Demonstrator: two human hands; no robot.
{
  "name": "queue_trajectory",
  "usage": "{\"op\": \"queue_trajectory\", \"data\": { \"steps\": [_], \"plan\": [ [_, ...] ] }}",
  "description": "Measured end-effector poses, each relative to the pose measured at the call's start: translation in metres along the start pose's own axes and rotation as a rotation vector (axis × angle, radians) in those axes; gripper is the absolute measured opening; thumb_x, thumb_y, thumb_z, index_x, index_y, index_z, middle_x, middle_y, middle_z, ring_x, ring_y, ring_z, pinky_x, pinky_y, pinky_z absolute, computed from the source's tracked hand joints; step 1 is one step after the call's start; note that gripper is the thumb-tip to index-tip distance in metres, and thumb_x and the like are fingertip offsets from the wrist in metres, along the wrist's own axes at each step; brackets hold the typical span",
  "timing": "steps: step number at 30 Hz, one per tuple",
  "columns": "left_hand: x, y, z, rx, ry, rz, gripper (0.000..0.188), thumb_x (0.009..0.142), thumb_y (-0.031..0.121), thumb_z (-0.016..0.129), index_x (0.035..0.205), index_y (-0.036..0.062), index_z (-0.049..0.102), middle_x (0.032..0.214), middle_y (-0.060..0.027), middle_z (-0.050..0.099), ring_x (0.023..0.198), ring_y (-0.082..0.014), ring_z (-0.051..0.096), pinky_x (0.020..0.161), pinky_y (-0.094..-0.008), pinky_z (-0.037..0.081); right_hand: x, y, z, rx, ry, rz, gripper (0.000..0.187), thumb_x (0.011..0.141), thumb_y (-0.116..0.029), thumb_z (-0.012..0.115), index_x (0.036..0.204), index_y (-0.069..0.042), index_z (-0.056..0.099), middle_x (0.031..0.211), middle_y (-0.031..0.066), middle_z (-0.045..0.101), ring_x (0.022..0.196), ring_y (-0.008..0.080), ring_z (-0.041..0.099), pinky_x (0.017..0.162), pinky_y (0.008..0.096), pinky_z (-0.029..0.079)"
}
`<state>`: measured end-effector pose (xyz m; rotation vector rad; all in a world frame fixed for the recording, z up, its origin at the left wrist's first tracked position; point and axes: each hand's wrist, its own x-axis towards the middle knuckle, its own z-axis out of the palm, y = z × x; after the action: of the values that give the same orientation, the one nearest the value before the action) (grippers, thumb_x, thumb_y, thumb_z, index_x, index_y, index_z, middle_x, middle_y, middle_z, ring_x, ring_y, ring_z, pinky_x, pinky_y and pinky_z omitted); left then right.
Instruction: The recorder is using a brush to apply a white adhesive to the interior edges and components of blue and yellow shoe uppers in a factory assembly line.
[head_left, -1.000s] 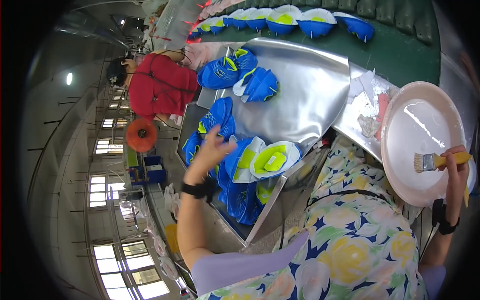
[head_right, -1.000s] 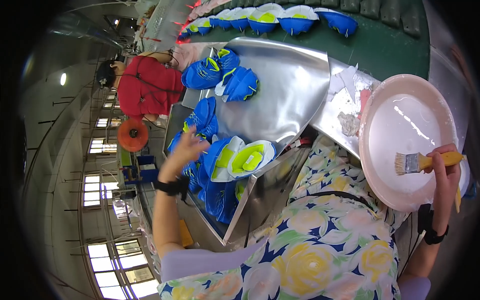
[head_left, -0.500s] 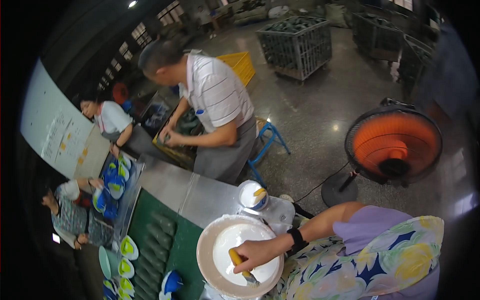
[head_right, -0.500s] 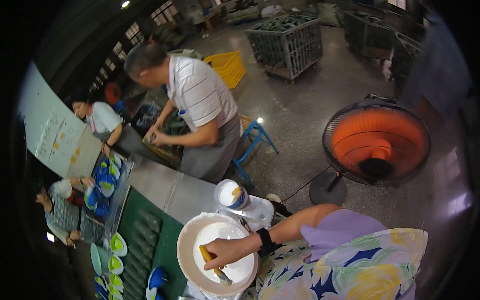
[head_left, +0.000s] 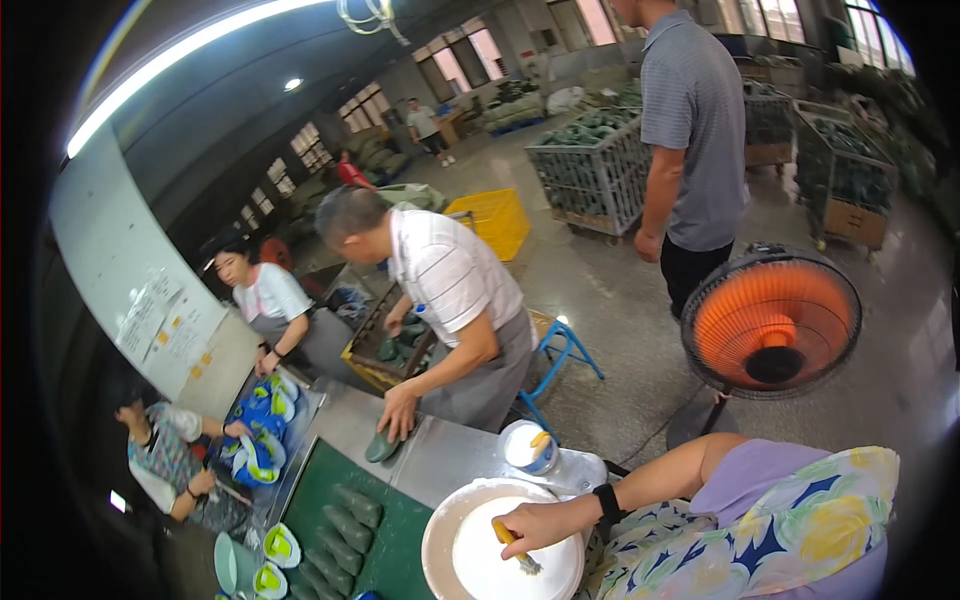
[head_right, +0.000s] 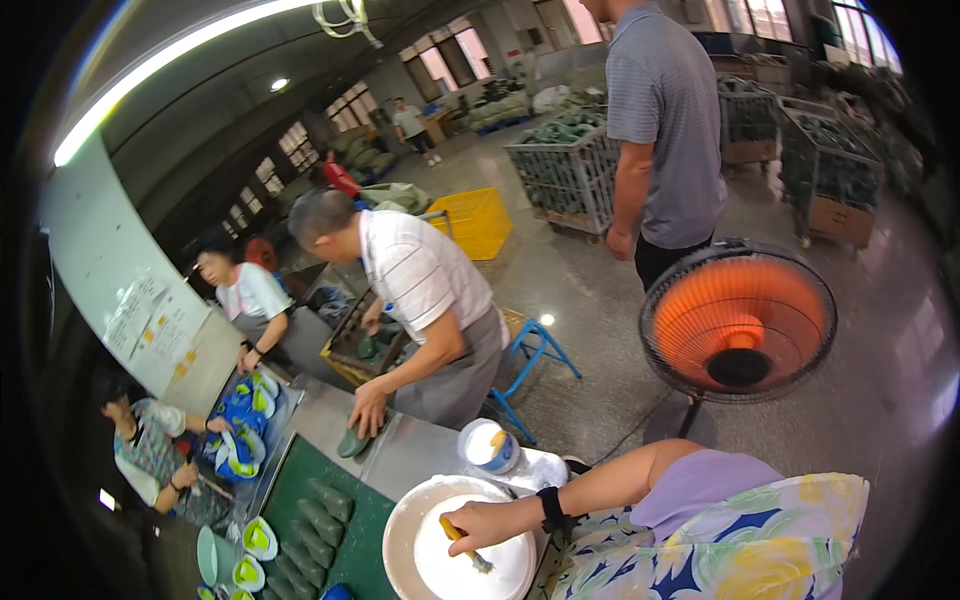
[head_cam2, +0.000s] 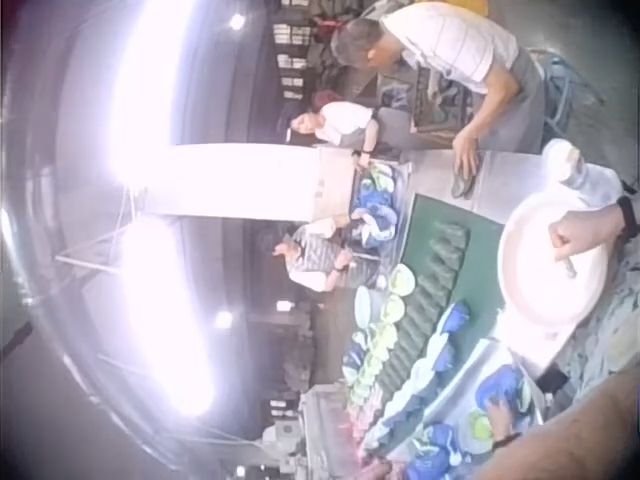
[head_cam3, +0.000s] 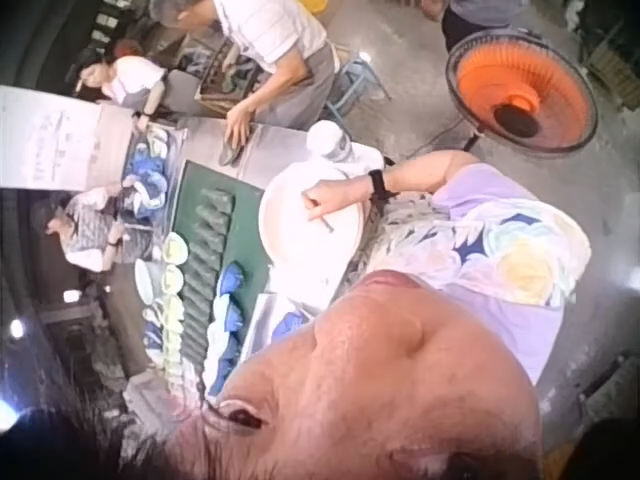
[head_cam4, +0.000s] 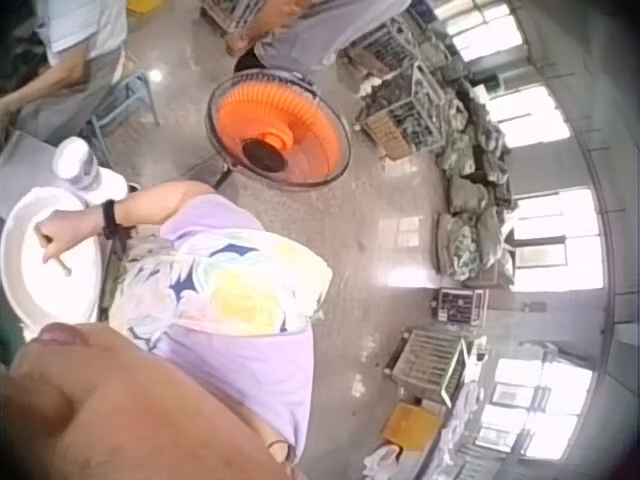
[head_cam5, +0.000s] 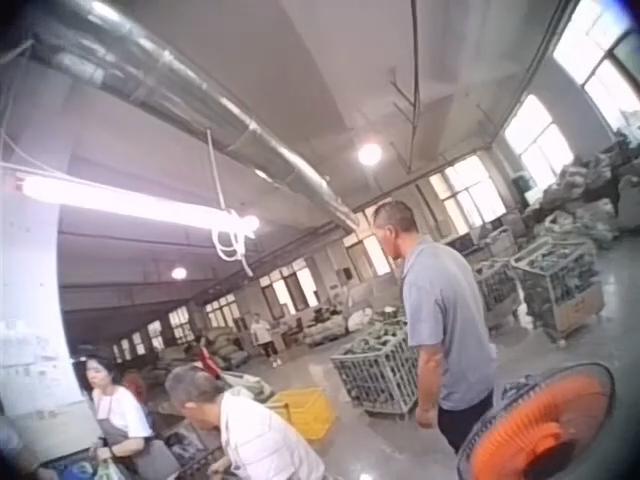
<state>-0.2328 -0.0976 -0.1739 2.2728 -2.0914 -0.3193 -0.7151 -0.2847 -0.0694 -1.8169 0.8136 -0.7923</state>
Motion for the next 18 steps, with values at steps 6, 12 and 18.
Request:
{"op": "queue_trajectory", "data": {
  "steps": [6,12,18],
  "plan": [
    [-0.059,0.026,-0.013,0.086,0.017,-0.202,0.085,0.078,0.049,0.072,0.142,0.0,0.044,0.134,-0.03,0.053,0.124,-0.047,0.049,0.106,-0.052,0.039,0.039,0.001,0.055,-0.131,-0.262,-0.166,0.031,0.085,-0.023,0.07,0.092,0.002,0.052,0.08,0.021,0.063,0.078,0.0403,0.062,0.07,0.0467,0.047],
    [-0.035,0.017,0.013,0.226,0.03,-0.035,0.054,0.087,0.03,0.065,0.127,-0.0058,0.055,0.125,-0.0272,0.059,0.12,-0.0433,0.053,0.102,-0.0477,0.042,0.039,0.021,0.081,-0.448,-0.616,-0.267,0.039,0.082,-0.022,0.072,0.104,0.005,0.055,0.093,0.0266,0.066,0.09,0.0451,0.064,0.078,0.0512,0.049],
    [-0.036,-0.064,-0.051,-0.359,0.536,-0.259,0.066,0.085,0.015,0.075,0.14,-0.0005,0.043,0.13,-0.0173,0.057,0.123,-0.0307,0.053,0.106,-0.0401,0.042,0.049,0.028,0.041,-0.383,-0.303,-0.34,0.033,0.085,-0.026,0.069,0.097,0.002,0.058,0.096,0.0219,0.066,0.092,0.0394,0.065,0.081,0.0472,0.05]
  ]
}}
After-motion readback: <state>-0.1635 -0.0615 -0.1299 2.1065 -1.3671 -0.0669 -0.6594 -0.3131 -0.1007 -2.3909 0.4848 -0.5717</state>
